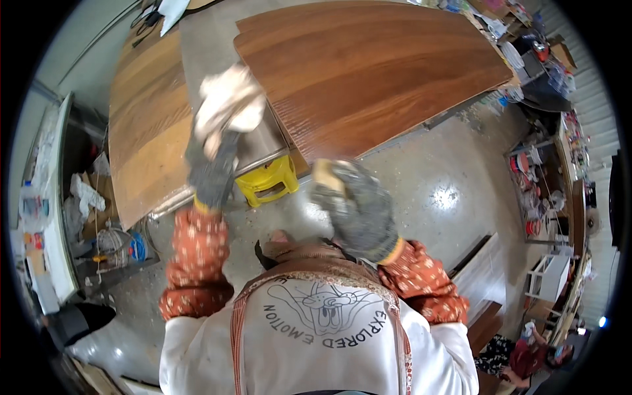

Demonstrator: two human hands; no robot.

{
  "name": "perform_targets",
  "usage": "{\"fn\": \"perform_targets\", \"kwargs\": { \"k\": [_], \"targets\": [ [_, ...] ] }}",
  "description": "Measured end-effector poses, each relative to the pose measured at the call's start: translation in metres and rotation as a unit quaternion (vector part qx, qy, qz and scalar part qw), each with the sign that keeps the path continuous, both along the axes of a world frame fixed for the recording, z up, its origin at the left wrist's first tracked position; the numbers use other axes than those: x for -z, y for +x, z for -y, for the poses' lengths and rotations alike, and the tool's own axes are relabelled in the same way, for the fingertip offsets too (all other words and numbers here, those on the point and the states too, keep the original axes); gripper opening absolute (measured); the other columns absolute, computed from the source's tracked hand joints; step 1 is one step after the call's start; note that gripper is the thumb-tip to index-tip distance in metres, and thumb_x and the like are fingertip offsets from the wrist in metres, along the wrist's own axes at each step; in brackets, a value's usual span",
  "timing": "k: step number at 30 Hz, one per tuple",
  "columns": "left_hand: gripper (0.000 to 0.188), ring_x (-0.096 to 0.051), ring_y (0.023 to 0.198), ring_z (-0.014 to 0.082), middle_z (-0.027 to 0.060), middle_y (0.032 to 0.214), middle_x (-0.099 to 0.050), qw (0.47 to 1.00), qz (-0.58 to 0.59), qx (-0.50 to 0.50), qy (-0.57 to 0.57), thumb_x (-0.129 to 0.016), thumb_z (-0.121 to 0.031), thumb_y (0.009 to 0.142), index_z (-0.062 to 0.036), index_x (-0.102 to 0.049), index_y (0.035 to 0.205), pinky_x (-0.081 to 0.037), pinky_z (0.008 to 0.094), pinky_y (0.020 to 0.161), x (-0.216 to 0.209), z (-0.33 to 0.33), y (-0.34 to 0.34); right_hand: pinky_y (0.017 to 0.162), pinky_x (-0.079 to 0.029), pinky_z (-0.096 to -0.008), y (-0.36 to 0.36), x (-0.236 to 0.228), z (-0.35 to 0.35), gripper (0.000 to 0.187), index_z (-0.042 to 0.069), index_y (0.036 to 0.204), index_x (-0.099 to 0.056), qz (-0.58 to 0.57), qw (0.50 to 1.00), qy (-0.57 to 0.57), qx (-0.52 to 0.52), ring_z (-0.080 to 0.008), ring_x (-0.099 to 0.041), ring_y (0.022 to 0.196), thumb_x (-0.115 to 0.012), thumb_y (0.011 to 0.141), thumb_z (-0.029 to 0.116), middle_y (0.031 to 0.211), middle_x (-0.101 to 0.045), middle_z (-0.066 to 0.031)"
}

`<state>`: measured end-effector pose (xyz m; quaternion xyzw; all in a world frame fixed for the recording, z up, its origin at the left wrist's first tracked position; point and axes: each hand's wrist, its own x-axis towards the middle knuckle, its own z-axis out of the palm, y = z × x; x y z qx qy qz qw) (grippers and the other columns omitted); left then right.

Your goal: The person wipes and polishes wooden panels using a cloth and a small block, handling several pieces individually and moving them between stacks on a workbench.

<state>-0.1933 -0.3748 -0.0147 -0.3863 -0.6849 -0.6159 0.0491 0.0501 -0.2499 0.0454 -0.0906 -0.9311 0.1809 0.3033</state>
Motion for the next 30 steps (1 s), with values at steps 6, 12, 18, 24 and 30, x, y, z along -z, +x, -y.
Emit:
{"fn": "perform_targets", "kwargs": {
  "k": [6,12,18,24,30],
  "targets": [
    [0.049,-0.055,0.110,0.0301,0.0122,0.117,-0.060,0.951,-0.277,-0.012,-0.136,-0.074,-0.020,0.075,-0.0090,-0.058,0.120,-0.042,0.0404,0.098,-0.004,-0.110,-0.030,0.082,-0.051,-0.0417,0.014,0.004,-0.052,0.038,0.012,0.116,-0.057,0.030,0.999,0.033,0.003,-0.0309,-0.058,0.102,-0.064,0.079,0.006,0.118,-0.056,-0.0127],
    [0.054,-0.051,0.118,0.0312,0.0097,0.125,-0.057,0.957,-0.242,-0.009,-0.159,-0.074,-0.023,0.077,-0.0162,-0.055,0.127,-0.040,0.0393,0.101,-0.009,-0.108,-0.026,0.084,-0.049,-0.0394,-0.002,-0.004,-0.048,0.033,0.009,0.113,-0.056,-0.004,0.956,-0.269,-0.118,-0.0333,-0.056,0.103,-0.062,0.081,0.013,0.113,-0.056,-0.0121],
    [0.053,-0.047,0.124,0.0308,0.0101,0.133,-0.052,0.954,-0.177,-0.003,-0.243,-0.069,-0.024,0.082,-0.0182,-0.051,0.131,-0.038,0.0390,0.104,-0.022,-0.089,-0.025,0.091,-0.046,-0.0420,0.008,-0.006,-0.103,0.040,0.011,0.113,-0.057,-0.005,0.994,0.057,-0.090,-0.0323,-0.053,0.109,-0.060,0.075,-0.002,0.112,-0.057,-0.0124],
    [0.055,-0.044,0.126,0.0329,0.0143,0.134,-0.049,0.940,-0.211,-0.016,-0.269,-0.067,-0.029,0.085,-0.0158,-0.047,0.135,-0.037,0.0397,0.105,-0.024,-0.086,-0.034,0.088,-0.046,-0.0419,0.030,0.004,-0.191,0.032,0.011,0.110,-0.058,-0.134,0.984,0.108,-0.037,-0.0300,-0.055,0.107,-0.057,0.080,0.001,0.111,-0.059,-0.0100],
    [0.055,-0.042,0.129,0.0328,0.0172,0.135,-0.047,0.931,-0.180,-0.026,-0.315,-0.066,-0.023,0.086,-0.0123,-0.044,0.136,-0.035,0.0392,0.107,-0.026,-0.088,-0.034,0.084,-0.047,-0.0422,-0.009,0.037,-0.122,0.025,0.014,0.110,-0.060,-0.094,0.991,0.054,-0.079,-0.0288,-0.057,0.101,-0.056,0.085,0.014,0.110,-0.058,-0.0106]
  ]
}}
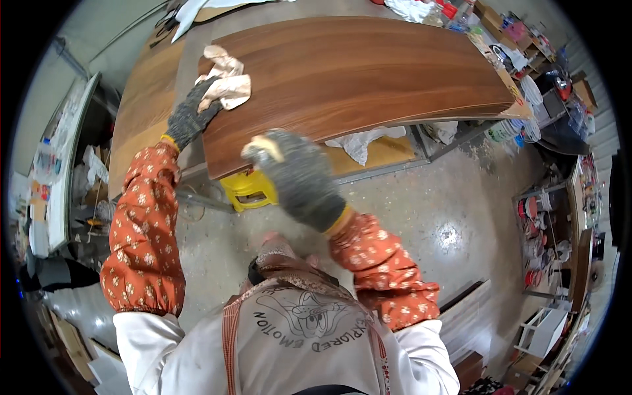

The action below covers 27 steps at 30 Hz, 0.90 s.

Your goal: The person wipes and polishes wooden panels using a cloth and a small block, handling several pieces individually and moving them between stacks on a workbench.

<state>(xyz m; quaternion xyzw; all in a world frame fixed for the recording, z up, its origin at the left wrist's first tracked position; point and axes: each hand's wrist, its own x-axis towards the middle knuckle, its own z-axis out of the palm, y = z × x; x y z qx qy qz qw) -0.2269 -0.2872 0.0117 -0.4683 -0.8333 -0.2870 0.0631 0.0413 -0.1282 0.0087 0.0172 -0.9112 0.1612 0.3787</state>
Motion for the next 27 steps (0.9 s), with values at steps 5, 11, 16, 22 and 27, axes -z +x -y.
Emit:
{"fn": "perform_targets", "kwargs": {
  "k": [5,11,16,22,27],
  "targets": [
    [0.053,-0.042,0.129,0.0334,0.0176,0.134,-0.048,1.000,0.011,0.011,-0.001,-0.064,-0.019,0.087,-0.0096,-0.043,0.136,-0.035,0.0381,0.106,-0.004,0.006,0.000,0.084,-0.047,-0.0421,0.060,-0.013,-0.150,0.034,0.010,0.117,-0.056,-0.052,0.996,-0.001,0.073,-0.0311,-0.056,0.101,-0.057,0.083,0.012,0.110,-0.060,-0.0104],
    [0.053,-0.048,0.124,0.0349,0.0194,0.132,-0.050,1.000,0.002,-0.002,-0.012,-0.061,-0.018,0.089,-0.0084,-0.041,0.137,-0.041,0.0384,0.099,0.007,0.020,-0.024,0.093,-0.042,-0.0420,0.068,-0.021,-0.141,0.028,0.010,0.112,-0.060,-0.058,0.994,0.055,0.075,-0.0305,-0.054,0.109,-0.060,0.085,0.016,0.117,-0.057,-0.0089],
    [0.053,-0.049,0.122,0.0353,0.0218,0.131,-0.051,0.995,-0.027,-0.086,-0.052,-0.060,-0.022,0.091,-0.0079,-0.040,0.138,-0.040,0.0369,0.098,0.015,0.040,-0.044,0.092,-0.045,-0.0406,0.056,-0.012,-0.114,0.031,0.010,0.114,-0.060,0.041,0.999,0.024,-0.002,-0.0302,-0.055,0.109,-0.060,0.083,0.015,0.116,-0.058,-0.0094],
    [0.049,-0.044,0.125,0.0369,0.0234,0.133,-0.047,0.988,-0.027,-0.128,-0.079,-0.055,-0.023,0.094,-0.0043,-0.039,0.137,-0.036,0.0368,0.102,-0.002,0.040,-0.045,0.082,-0.049,-0.0403,0.140,-0.030,-0.279,0.030,0.009,0.111,-0.059,-0.020,0.967,0.020,0.252,-0.0320,-0.059,0.092,-0.060,0.081,0.009,0.105,-0.060,-0.0118],
    [0.049,-0.040,0.127,0.0388,0.0237,0.136,-0.043,0.969,-0.061,-0.196,-0.135,-0.053,-0.024,0.095,-0.0030,-0.039,0.137,-0.032,0.0392,0.105,-0.008,0.030,-0.032,0.087,-0.047,-0.0402,0.128,-0.049,-0.226,0.031,0.012,0.114,-0.060,0.080,0.990,0.073,0.094,-0.0273,-0.057,0.102,-0.057,0.083,0.009,0.104,-0.060,-0.0105]
  ]
}}
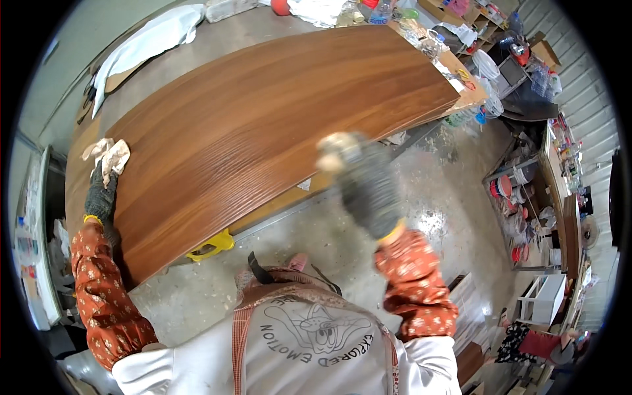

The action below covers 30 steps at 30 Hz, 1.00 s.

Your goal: The person wipes and polishes wooden panels using a cloth and a small block, handling several pieces individually and moving them between stacks on a workbench.

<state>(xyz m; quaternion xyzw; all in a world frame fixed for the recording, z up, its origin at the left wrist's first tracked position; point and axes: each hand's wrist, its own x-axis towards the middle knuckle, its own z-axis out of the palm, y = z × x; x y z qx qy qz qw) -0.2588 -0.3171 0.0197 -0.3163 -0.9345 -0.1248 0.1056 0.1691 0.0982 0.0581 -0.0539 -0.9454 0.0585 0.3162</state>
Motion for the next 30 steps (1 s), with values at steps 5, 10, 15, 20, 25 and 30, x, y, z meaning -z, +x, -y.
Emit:
{"fn": "perform_targets", "kwargs": {
  "k": [5,10,15,20,25,30],
  "targets": [
    [0.052,-0.046,0.115,0.0450,0.0286,0.125,-0.050,0.998,0.013,-0.054,-0.035,-0.052,-0.028,0.094,-0.0048,-0.038,0.138,-0.038,0.0461,0.096,-0.003,-0.041,0.019,0.087,-0.047,-0.0404,-0.014,0.040,0.002,0.025,0.011,0.110,-0.060,-0.086,0.988,-0.118,-0.059,-0.0291,-0.057,0.101,-0.056,0.085,0.012,0.104,-0.060,-0.0124],
    [0.051,-0.049,0.111,0.0458,0.0288,0.120,-0.053,0.997,-0.037,-0.058,-0.029,-0.054,-0.029,0.094,-0.0046,-0.039,0.136,-0.040,0.0469,0.092,-0.001,-0.038,0.035,0.094,-0.044,-0.0404,0.017,0.013,-0.155,0.036,0.009,0.114,-0.059,-0.049,0.994,-0.067,0.070,-0.0309,-0.056,0.107,-0.062,0.079,0.008,0.110,-0.062,-0.0118],
    [0.050,-0.049,0.110,0.0437,0.0268,0.119,-0.052,0.999,-0.031,-0.030,-0.026,-0.056,-0.030,0.091,-0.0024,-0.043,0.130,-0.039,0.0473,0.092,-0.026,-0.127,0.148,0.093,-0.046,-0.0365,0.061,0.033,-0.256,0.038,0.008,0.118,-0.058,-0.070,0.982,-0.045,0.171,-0.0287,-0.059,0.103,-0.063,0.080,0.007,0.113,-0.062,-0.0115],
    [0.055,-0.043,0.121,0.0412,0.0266,0.130,-0.046,0.996,-0.070,0.019,-0.044,-0.056,-0.028,0.091,0.0026,-0.039,0.134,-0.034,0.0436,0.102,-0.020,-0.171,0.210,0.090,-0.045,-0.0394,0.003,0.020,-0.152,0.034,0.012,0.115,-0.059,-0.067,0.996,-0.008,-0.053,-0.0262,-0.056,0.104,-0.063,0.082,0.018,0.111,-0.059,-0.0087],
    [0.056,-0.039,0.128,0.0375,0.0228,0.137,-0.042,0.998,-0.052,0.001,-0.019,-0.059,-0.023,0.090,0.0006,-0.038,0.137,-0.030,0.0434,0.107,-0.002,-0.185,0.269,0.093,-0.042,-0.0403,0.022,0.026,-0.217,0.030,0.013,0.114,-0.058,0.034,0.994,-0.086,-0.056,-0.0248,-0.054,0.106,-0.058,0.085,0.016,0.112,-0.057,-0.0077],
    [0.051,-0.043,0.123,0.0366,0.0197,0.130,-0.050,0.991,-0.106,-0.062,0.052,-0.061,-0.020,0.088,-0.0025,-0.044,0.133,-0.032,0.0432,0.105,0.001,-0.210,0.280,0.096,-0.042,-0.0387,0.091,0.034,-0.388,0.050,0.008,0.129,-0.049,-0.036,0.987,-0.075,0.137,-0.0307,-0.054,0.106,-0.064,0.082,0.015,0.118,-0.056,-0.0133]
  ]
}}
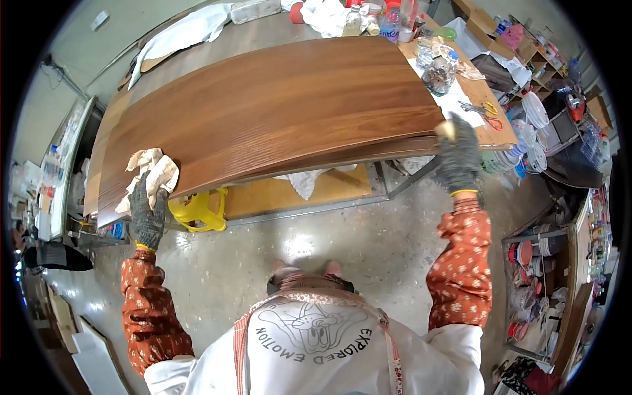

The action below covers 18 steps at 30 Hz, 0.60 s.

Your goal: The person wipes and polishes wooden panels using a cloth and a small block, handling several pieces individually and moving them between stacks on a workbench.

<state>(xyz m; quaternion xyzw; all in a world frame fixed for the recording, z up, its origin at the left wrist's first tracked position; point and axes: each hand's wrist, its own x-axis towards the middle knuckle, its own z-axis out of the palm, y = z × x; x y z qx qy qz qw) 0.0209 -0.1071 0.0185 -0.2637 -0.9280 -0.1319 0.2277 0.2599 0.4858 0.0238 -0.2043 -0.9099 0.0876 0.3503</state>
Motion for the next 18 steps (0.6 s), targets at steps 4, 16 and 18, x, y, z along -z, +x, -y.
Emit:
{"fn": "perform_targets", "kwargs": {
  "k": [4,16,18],
  "targets": [
    [0.047,-0.048,0.119,0.0352,0.0179,0.127,-0.053,0.999,-0.029,0.019,0.000,-0.063,-0.022,0.087,-0.0027,-0.050,0.128,-0.034,0.0428,0.103,-0.002,0.015,-0.004,0.103,-0.037,-0.0383,-0.005,0.022,-0.040,0.058,0.005,0.135,-0.043,-0.087,0.991,-0.046,0.095,-0.0301,-0.049,0.120,-0.063,0.084,0.023,0.129,-0.051,-0.0187],
    [0.055,-0.043,0.125,0.0332,0.0107,0.132,-0.051,0.999,-0.030,-0.017,0.005,-0.064,-0.038,0.082,-0.0129,-0.051,0.130,-0.029,0.0496,0.105,-0.008,0.004,0.017,0.093,-0.046,-0.0373,-0.037,0.066,-0.111,0.043,0.004,0.131,-0.045,-0.315,0.853,-0.406,-0.093,-0.0217,-0.051,0.108,-0.056,0.093,0.017,0.124,-0.051,-0.0098],
    [0.055,-0.041,0.126,0.0343,0.0094,0.134,-0.050,1.000,-0.008,-0.015,0.010,-0.064,-0.039,0.083,-0.0148,-0.051,0.131,-0.028,0.0510,0.105,-0.007,0.011,0.015,0.092,-0.046,-0.0375,-0.036,0.039,-0.057,0.042,0.003,0.131,-0.045,-0.350,0.783,-0.505,-0.101,-0.0223,-0.052,0.107,-0.056,0.093,0.017,0.121,-0.052,-0.0109]
  ]
}}
